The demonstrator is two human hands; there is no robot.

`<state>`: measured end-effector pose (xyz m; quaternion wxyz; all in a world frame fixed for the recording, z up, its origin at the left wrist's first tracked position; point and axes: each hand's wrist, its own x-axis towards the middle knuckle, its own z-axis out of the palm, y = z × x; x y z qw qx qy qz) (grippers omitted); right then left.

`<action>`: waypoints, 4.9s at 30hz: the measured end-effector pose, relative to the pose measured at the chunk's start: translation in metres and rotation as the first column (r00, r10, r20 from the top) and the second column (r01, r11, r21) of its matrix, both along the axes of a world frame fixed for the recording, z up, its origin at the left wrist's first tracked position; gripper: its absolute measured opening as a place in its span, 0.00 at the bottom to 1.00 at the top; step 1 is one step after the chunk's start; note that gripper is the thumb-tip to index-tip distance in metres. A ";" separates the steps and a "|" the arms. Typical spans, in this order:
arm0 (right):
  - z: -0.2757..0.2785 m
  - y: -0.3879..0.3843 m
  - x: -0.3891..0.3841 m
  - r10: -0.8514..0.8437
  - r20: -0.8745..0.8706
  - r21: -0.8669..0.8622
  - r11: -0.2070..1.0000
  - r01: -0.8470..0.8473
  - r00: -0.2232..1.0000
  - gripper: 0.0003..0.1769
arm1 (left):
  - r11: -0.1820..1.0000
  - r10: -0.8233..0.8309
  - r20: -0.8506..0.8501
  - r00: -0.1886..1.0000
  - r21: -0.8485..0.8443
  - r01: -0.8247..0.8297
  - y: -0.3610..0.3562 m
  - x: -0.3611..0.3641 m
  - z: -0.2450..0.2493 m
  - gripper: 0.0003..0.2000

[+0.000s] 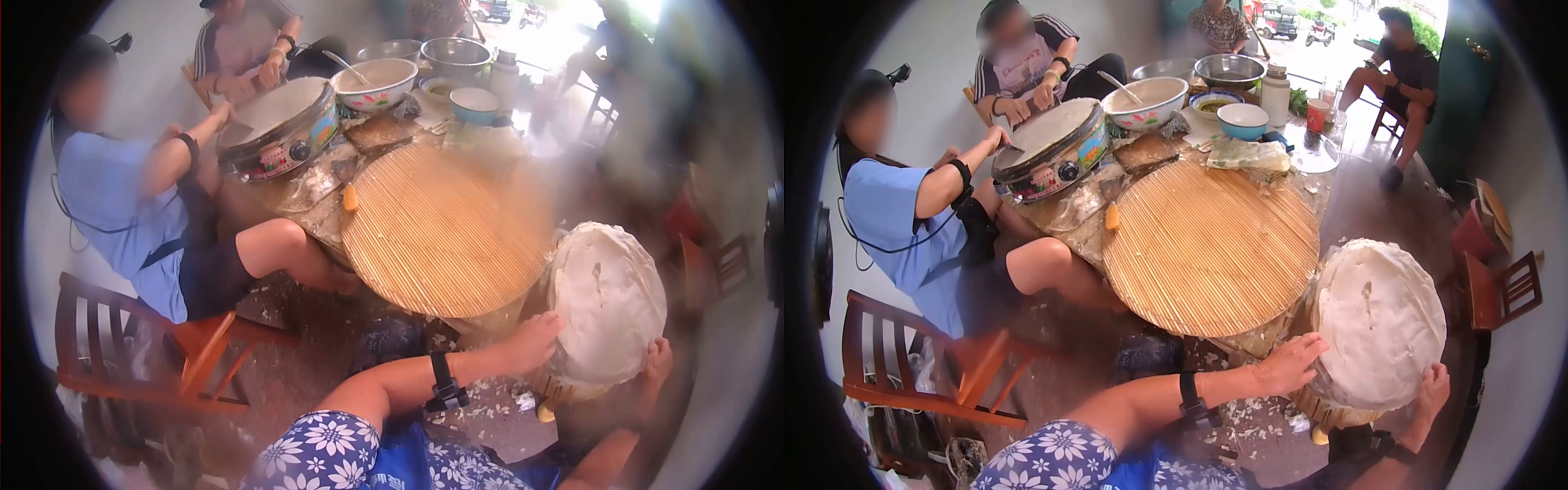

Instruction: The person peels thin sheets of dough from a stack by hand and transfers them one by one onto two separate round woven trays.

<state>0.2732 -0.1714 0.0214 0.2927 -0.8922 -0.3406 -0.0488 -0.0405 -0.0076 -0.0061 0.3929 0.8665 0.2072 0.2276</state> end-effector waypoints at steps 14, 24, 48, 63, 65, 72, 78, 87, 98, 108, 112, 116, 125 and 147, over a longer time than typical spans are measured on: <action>-0.003 -0.021 0.017 -0.214 -0.030 0.061 0.975 0.215 0.976 0.18 | 0.572 0.299 0.030 0.954 -0.806 -0.154 0.008 0.010 0.006 0.28; -0.034 -0.025 0.042 -0.134 -0.417 0.253 0.933 0.256 0.899 0.13 | 0.462 0.310 0.087 0.947 -0.884 -0.070 0.014 0.013 0.009 0.23; -0.022 -0.018 0.035 -0.052 -0.538 0.416 0.852 0.319 0.841 0.14 | 0.473 0.389 0.046 0.920 -0.867 -0.157 0.016 0.031 0.020 0.27; 0.026 0.005 -0.001 0.108 -0.513 0.560 0.794 0.237 0.852 0.10 | 0.464 0.332 0.053 0.942 -0.878 -0.114 0.019 0.034 0.022 0.13; 0.035 0.007 -0.013 0.111 -0.574 0.526 0.809 0.262 0.811 0.10 | 0.456 0.271 0.031 0.962 -0.885 -0.100 0.019 0.035 0.022 0.10; 0.028 0.002 -0.005 0.335 -0.572 0.688 0.693 0.215 0.749 0.09 | 0.432 0.288 0.145 0.947 -0.902 0.007 0.015 0.042 0.020 0.07; 0.045 0.011 -0.024 0.435 -0.512 0.793 0.572 0.213 0.740 0.09 | 0.512 0.311 0.287 0.906 -0.854 0.095 0.021 0.034 0.033 0.14; 0.062 0.080 -0.104 0.702 -0.383 0.904 0.417 0.089 0.600 0.13 | 0.585 0.517 0.530 0.671 -0.792 0.175 0.082 -0.043 0.084 0.13; 0.052 0.178 -0.246 0.718 -0.675 0.728 0.685 -0.002 0.171 0.11 | 0.540 0.825 0.406 0.394 -0.773 -0.333 0.174 -0.213 0.080 0.18; 0.030 0.180 -0.260 0.550 -0.700 0.524 0.829 -0.196 0.456 0.25 | 0.405 0.904 0.105 0.414 0.099 -0.909 0.194 -0.236 0.041 0.22; 0.021 0.187 -0.261 0.531 -0.489 0.432 0.837 -0.336 0.692 0.29 | 0.402 0.915 -0.067 0.397 0.145 -0.904 0.187 -0.230 0.054 0.21; 0.020 0.187 -0.257 0.490 -0.313 0.289 0.865 -0.410 0.813 0.28 | 0.364 0.921 0.049 0.387 0.248 -0.898 0.194 -0.229 0.038 0.20; 0.036 0.181 -0.272 0.456 -0.023 0.046 0.889 -0.455 0.889 0.18 | 0.311 0.910 0.115 0.397 0.443 -0.841 0.175 -0.216 0.057 0.17; 0.011 -0.008 -0.035 -0.219 -0.161 0.207 0.946 0.250 0.962 0.13 | 0.962 0.069 0.184 0.981 -0.273 -0.017 0.015 -0.045 0.068 0.18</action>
